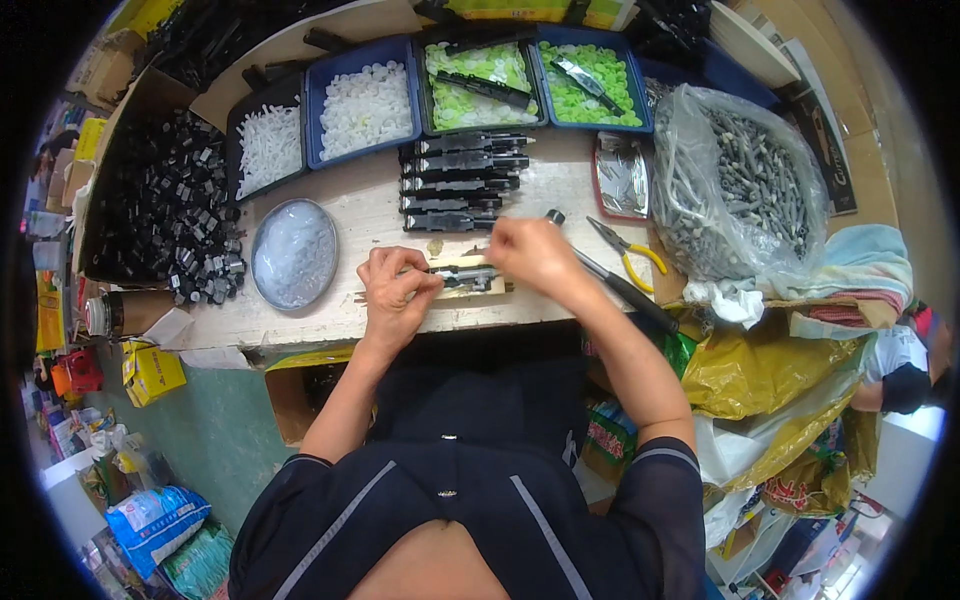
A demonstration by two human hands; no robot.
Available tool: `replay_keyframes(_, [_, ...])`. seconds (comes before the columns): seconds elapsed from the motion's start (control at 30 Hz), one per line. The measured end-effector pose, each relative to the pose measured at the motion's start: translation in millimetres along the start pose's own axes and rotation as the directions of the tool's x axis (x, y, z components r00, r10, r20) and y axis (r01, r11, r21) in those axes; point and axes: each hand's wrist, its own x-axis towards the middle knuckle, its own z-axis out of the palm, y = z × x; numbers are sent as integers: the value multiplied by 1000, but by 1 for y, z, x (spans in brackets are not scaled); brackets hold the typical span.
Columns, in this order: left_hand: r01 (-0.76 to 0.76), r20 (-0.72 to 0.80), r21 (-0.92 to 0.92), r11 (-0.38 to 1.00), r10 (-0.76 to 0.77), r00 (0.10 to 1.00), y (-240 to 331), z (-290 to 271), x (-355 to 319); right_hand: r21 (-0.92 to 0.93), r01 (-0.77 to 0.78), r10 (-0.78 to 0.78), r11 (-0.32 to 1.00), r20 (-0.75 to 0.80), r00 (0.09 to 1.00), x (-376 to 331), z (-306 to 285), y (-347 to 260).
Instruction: Assembling small plastic components on a workbench using a jig and a hammer.
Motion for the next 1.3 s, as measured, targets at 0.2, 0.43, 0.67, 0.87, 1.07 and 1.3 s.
replay_keyframes(0.2, [4,1,-7,1000,-4,1000,1,0,-1,-513,-222,-212,829,-657,724,108,-100,54])
replay_keyframes(0.43, [-30,-5,5,1000,30,1000,-1,1,2,-720,-318,-294,617,-586,756,140,-120,104])
replay_keyframes(0.67, [0,7,16,1000,0,1000,-4,0,-4,-555,148,-549,819,-682,483,80,-100,41])
replay_keyframes(0.87, [35,-73,-42,999,-38,997,-1,-17,-9,-449,429,-567,784,-238,788,-11,2,-29])
replay_keyframes(1.07, [108,-81,-57,992,-113,990,-9,-28,-22,-385,424,-500,820,-119,858,-27,38,-48])
replay_keyframes(1.3, [73,-82,-45,996,-76,994,-13,-30,-21,-424,480,-567,768,-99,818,-16,54,-50])
